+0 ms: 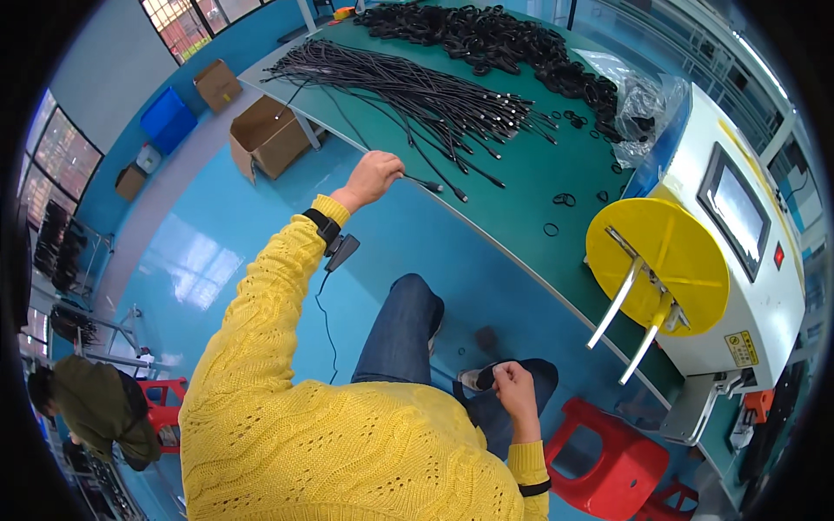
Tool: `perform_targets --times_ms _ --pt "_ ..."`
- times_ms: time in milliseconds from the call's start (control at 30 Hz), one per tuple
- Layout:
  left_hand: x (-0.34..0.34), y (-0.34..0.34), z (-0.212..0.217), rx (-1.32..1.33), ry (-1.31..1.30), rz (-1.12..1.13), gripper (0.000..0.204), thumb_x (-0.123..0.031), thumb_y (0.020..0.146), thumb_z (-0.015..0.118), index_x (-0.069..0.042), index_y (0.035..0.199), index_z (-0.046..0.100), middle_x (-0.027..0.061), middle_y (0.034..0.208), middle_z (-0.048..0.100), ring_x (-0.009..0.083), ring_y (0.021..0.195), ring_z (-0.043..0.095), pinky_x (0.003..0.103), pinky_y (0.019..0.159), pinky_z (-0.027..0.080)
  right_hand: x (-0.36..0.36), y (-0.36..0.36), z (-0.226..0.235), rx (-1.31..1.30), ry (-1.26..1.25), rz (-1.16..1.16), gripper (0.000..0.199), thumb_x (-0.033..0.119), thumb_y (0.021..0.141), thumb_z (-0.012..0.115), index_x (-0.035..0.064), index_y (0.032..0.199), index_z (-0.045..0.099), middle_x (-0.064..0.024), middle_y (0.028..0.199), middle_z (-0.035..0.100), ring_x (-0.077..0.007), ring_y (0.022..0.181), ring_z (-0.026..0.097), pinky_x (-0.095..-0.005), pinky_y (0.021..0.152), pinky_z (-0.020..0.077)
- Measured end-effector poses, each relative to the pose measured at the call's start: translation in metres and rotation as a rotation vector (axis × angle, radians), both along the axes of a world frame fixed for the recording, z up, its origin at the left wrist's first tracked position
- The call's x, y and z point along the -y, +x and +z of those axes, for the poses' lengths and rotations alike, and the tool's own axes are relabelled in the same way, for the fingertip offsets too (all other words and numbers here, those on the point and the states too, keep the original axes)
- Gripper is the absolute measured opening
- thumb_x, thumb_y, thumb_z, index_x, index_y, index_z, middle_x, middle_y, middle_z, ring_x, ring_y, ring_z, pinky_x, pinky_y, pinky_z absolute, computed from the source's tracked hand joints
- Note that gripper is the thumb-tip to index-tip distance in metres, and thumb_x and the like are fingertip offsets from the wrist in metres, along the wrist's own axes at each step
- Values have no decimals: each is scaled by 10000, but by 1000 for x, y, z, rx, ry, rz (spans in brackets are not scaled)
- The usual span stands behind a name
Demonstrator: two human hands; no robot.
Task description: Coiling and securing black electrical cables using an automated winding machine.
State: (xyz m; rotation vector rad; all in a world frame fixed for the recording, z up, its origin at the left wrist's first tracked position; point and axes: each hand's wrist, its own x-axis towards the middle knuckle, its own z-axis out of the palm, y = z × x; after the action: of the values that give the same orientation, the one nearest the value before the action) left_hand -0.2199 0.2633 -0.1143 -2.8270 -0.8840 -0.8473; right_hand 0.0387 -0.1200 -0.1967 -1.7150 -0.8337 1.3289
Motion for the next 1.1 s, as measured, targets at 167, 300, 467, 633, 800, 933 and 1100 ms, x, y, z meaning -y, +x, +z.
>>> perform_targets --times_ms 167,300,467,633,800,933,1100 --pt "73 42 18 77 -3 -365 117 -78 720 609 -97 824 560 61 714 557 261 718 547 361 699 434 0 -22 39 38 168 -213 122 137 846 556 28 892 586 -18 634 542 -55 513 472 -194 444 361" --pt "166 80 26 106 -144 -626 122 -78 718 617 -91 823 556 50 710 554 251 664 554 340 592 458 8 -22 87 964 705 -318 256 41 777 632 2 1023 574 -73 757 562 -157 664 530 -257 562 431" --pt "236 117 46 202 -316 -767 102 -102 745 617 -79 819 551 52 703 548 241 658 563 335 548 462 18 -11 116 1382 851 -215 325 -21 703 670 -6 1020 598 -104 807 560 -271 721 536 -334 644 465" --pt "264 137 77 232 -326 -833 110 -110 737 646 -75 818 579 54 698 550 231 644 565 326 525 460 50 3 132 1468 776 -339 246 -55 715 654 -13 956 631 -109 806 567 -270 756 552 -330 676 477" --pt "262 172 116 435 -300 -811 139 -8 697 672 -59 825 661 56 723 578 187 576 543 269 507 446 54 39 157 1564 910 -579 279 -63 674 679 -13 944 634 -115 776 555 -253 668 541 -316 568 465" --pt "245 213 129 463 -425 -620 80 -67 695 685 -50 769 662 69 668 554 191 581 557 275 517 445 14 72 161 1609 873 -695 186 -9 690 689 7 869 640 -114 762 594 -249 673 588 -312 591 490" --pt "229 243 124 501 -424 -633 71 -68 709 679 -34 771 669 76 661 553 175 571 549 264 516 438 -22 97 150 1539 754 -811 111 77 715 665 31 810 628 -107 696 595 -260 603 569 -333 540 468"
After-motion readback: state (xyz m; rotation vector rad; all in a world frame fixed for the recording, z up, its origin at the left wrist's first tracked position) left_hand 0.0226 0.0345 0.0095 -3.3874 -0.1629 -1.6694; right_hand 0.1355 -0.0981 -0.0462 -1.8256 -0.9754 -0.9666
